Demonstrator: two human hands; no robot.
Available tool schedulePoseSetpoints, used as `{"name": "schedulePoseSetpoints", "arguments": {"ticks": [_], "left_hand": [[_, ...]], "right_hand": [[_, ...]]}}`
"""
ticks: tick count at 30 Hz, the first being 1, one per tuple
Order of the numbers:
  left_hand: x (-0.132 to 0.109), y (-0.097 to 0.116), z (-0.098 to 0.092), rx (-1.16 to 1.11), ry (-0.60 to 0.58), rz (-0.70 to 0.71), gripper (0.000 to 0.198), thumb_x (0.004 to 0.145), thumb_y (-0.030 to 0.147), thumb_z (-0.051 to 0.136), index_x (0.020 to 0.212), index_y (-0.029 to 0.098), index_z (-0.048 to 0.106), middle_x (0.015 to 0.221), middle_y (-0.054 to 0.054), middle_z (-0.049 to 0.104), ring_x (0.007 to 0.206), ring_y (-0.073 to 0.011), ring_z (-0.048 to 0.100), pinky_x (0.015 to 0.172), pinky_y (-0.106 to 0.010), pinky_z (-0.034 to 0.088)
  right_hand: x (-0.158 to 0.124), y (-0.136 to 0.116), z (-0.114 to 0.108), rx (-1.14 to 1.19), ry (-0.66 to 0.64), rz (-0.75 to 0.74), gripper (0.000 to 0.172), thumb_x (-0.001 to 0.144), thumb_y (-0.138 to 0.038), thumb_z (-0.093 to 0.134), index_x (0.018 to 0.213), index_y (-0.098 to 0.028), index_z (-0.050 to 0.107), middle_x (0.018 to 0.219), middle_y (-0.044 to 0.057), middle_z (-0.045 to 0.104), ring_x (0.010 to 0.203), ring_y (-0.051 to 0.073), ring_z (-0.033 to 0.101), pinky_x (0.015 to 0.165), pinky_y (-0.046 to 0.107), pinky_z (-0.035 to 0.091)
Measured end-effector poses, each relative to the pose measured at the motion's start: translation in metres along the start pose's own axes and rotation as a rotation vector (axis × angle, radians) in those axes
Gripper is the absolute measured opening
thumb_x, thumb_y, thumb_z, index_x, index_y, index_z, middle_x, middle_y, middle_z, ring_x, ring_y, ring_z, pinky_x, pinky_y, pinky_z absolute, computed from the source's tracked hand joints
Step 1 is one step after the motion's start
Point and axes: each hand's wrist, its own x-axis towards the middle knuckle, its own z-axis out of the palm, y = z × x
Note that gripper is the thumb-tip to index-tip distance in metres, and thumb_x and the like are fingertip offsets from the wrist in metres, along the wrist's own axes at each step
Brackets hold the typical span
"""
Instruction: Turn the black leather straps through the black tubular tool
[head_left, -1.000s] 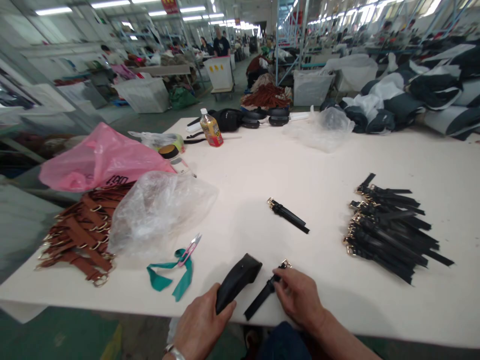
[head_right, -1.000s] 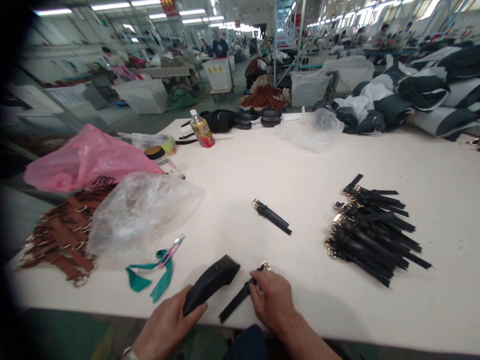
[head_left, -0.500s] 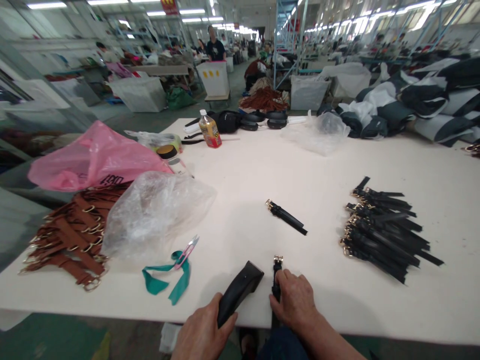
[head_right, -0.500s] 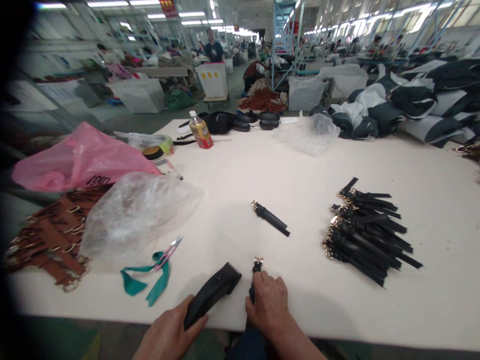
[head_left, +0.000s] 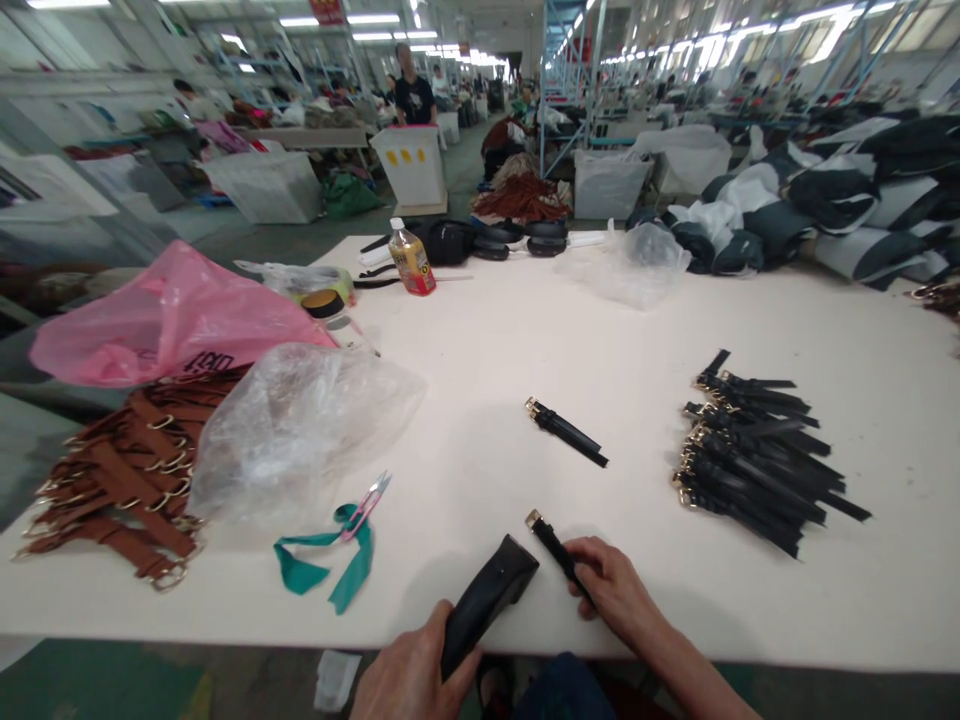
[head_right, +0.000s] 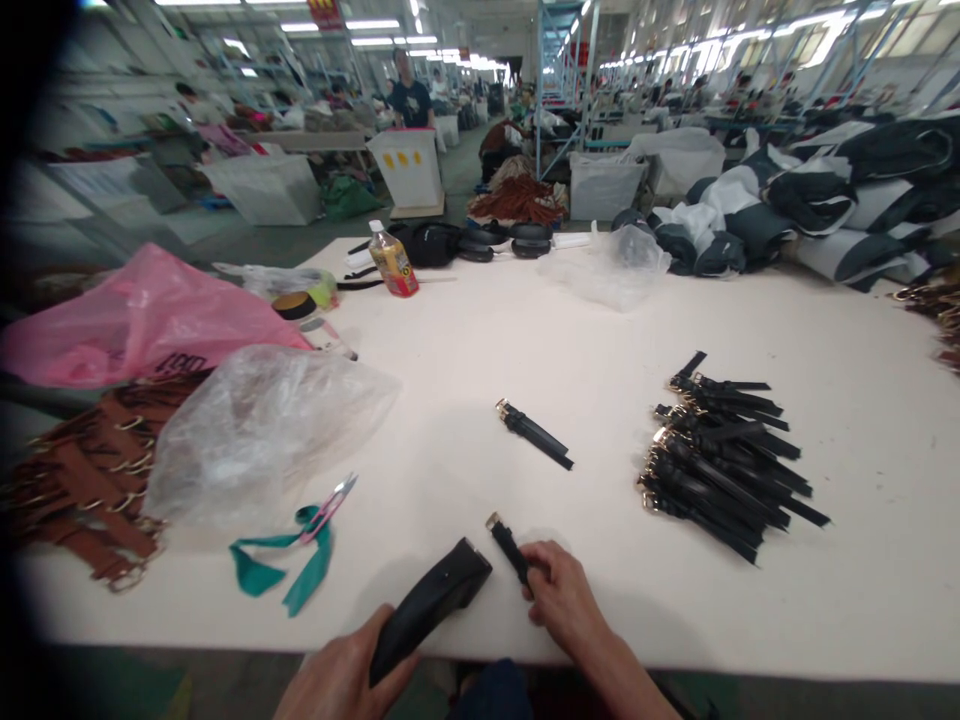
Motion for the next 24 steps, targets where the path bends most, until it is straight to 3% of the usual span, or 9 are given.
{"name": "schedulePoseSetpoints", "arguments": {"ticks": [5,8,13,19,24], "left_hand": [[0.002,0.022,0.000,0.048,-0.030,0.009,0.047,0.086,0.037,0.044,0.128,0.015,0.044,0.104,-0.012,0.065,0.101,-0.0283,0.059,0.084,-0.038,0.043],[0.009,0.038,0.000,0.051,-0.039,0.033,0.044,0.086,0.037,0.044,0.124,0.015,0.047,0.102,-0.013,0.065,0.099,-0.0291,0.059,0.084,-0.039,0.044],[0.026,0.058,-0.009,0.082,0.047,0.053,0.043,0.086,0.036,0.042,0.121,0.012,0.046,0.100,-0.014,0.065,0.095,-0.0320,0.060,0.081,-0.044,0.046],[0.017,0.059,-0.010,0.123,-0.006,0.038,0.047,0.088,0.036,0.040,0.127,0.011,0.043,0.106,-0.015,0.063,0.101,-0.0308,0.058,0.086,-0.043,0.044],[0.008,0.058,-0.007,0.147,-0.079,0.021,0.049,0.087,0.035,0.040,0.129,0.010,0.042,0.109,-0.016,0.062,0.102,-0.0303,0.057,0.088,-0.042,0.043]], "right_hand": [[-0.002,0.004,0.000,-0.139,0.025,-0.069,0.030,0.062,-0.012,0.044,0.084,-0.019,0.064,0.060,-0.003,0.051,0.049,0.011,0.050,0.045,0.021,0.044],[-0.003,0.008,0.002,-0.234,0.084,-0.122,0.031,0.059,-0.008,0.045,0.079,-0.020,0.065,0.057,-0.003,0.051,0.052,0.011,0.050,0.047,0.020,0.041],[0.002,0.018,0.004,-0.208,0.112,-0.102,0.027,0.059,-0.009,0.046,0.078,-0.019,0.063,0.059,-0.003,0.052,0.053,0.012,0.052,0.045,0.020,0.039],[0.005,0.024,0.003,-0.032,0.118,-0.016,0.036,0.056,-0.008,0.047,0.088,-0.018,0.058,0.064,-0.004,0.053,0.049,0.011,0.052,0.042,0.020,0.040],[0.009,0.029,0.004,-0.010,0.146,-0.032,0.041,0.053,-0.005,0.046,0.090,-0.020,0.050,0.061,-0.008,0.048,0.044,0.009,0.049,0.039,0.019,0.036]]}}
